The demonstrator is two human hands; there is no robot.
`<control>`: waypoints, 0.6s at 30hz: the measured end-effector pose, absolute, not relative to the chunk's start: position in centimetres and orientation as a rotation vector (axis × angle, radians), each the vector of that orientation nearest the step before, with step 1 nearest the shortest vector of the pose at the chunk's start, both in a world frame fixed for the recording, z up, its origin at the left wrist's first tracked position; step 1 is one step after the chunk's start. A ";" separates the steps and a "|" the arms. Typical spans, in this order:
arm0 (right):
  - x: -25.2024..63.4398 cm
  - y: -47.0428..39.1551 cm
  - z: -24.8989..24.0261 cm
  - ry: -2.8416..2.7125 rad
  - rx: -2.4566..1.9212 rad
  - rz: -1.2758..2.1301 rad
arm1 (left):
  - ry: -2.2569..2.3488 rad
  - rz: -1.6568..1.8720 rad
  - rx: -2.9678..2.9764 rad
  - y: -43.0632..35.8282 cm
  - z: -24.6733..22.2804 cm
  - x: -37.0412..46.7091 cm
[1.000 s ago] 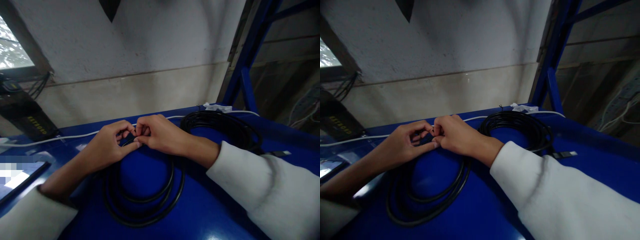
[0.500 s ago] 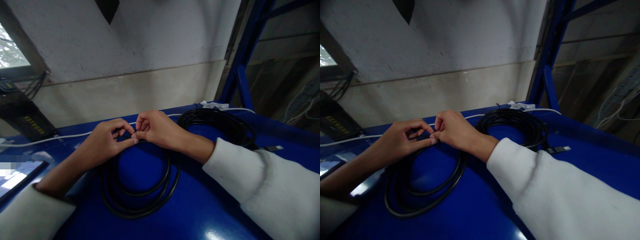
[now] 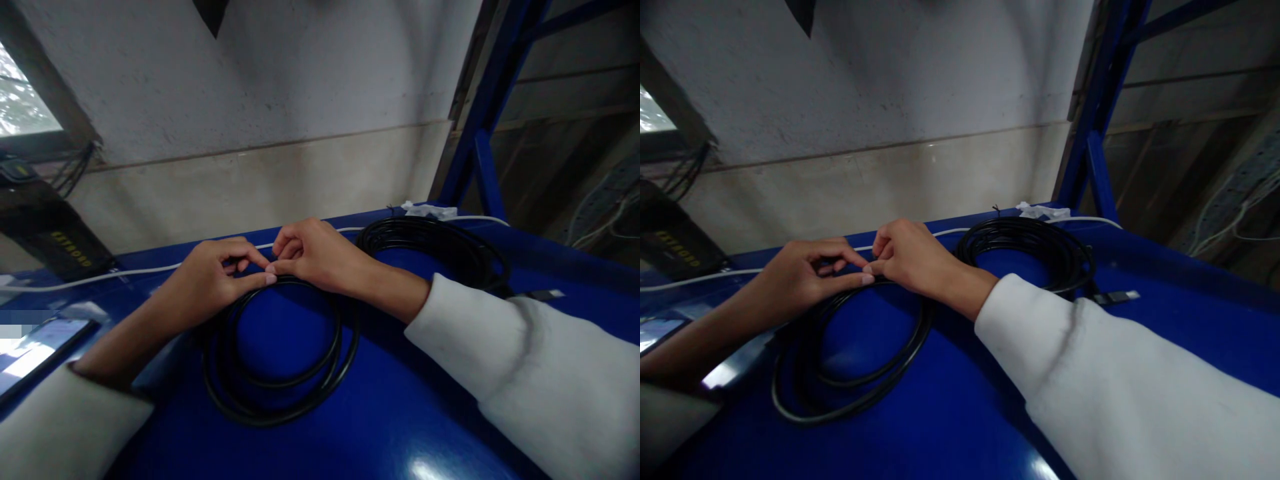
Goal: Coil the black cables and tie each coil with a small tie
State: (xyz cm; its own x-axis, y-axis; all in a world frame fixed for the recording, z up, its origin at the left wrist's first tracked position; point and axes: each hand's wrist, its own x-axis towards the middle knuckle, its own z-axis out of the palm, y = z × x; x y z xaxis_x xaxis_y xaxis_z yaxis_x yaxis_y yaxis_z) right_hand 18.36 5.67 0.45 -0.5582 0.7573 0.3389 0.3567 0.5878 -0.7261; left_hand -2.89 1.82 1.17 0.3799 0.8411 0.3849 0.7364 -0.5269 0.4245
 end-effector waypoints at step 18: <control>18.7 6.1 0.3 -2.216 -0.830 0.892 | 1.368 0.884 2.348 1.9 0.9 -3.1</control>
State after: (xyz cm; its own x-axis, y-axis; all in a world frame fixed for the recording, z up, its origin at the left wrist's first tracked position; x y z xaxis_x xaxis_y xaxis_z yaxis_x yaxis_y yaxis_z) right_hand 18.73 6.06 0.30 -0.6221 0.7258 0.2935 0.3203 0.5780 -0.7505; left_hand -3.06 1.94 0.93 0.3631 0.8578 0.3638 0.6843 -0.5105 0.5208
